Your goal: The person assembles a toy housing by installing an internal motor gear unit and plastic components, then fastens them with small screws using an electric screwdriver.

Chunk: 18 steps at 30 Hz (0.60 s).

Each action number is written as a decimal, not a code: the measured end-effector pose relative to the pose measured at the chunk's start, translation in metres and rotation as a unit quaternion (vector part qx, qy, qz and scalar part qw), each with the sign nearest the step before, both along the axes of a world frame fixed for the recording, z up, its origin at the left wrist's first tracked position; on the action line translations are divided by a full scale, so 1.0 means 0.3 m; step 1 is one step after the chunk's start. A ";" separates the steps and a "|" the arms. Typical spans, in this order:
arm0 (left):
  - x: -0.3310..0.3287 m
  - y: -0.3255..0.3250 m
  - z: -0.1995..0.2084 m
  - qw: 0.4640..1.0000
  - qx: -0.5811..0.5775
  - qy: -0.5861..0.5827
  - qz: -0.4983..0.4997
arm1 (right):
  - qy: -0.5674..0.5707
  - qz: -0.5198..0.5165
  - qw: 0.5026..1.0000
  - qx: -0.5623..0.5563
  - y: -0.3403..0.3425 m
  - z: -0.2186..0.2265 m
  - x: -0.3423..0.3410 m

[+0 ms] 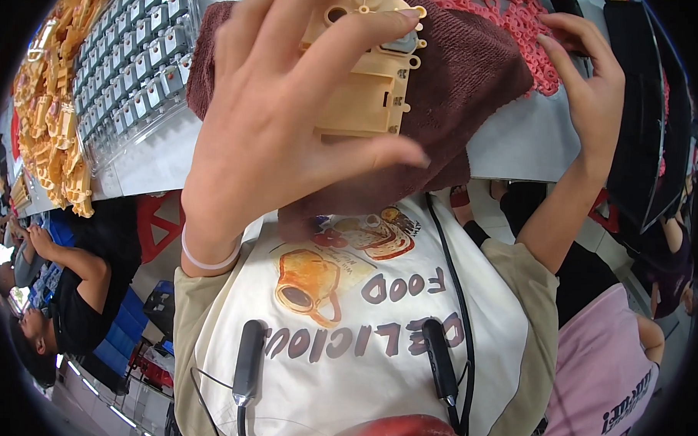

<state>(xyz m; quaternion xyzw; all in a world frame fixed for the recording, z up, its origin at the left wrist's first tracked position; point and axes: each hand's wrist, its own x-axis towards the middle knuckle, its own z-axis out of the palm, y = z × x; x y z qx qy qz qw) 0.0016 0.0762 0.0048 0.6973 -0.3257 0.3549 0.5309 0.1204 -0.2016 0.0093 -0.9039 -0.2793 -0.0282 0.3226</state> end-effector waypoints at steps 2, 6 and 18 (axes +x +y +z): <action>-0.012 0.018 0.003 1.000 0.019 0.010 0.014 | -0.017 0.026 0.999 -0.039 0.050 0.032 0.020; -0.018 0.010 0.010 0.998 0.053 0.029 0.030 | 0.037 -0.069 0.989 -0.127 0.198 0.061 0.039; -0.041 0.011 0.019 0.979 0.154 0.098 0.091 | -0.150 0.017 0.962 -0.227 0.233 0.015 0.067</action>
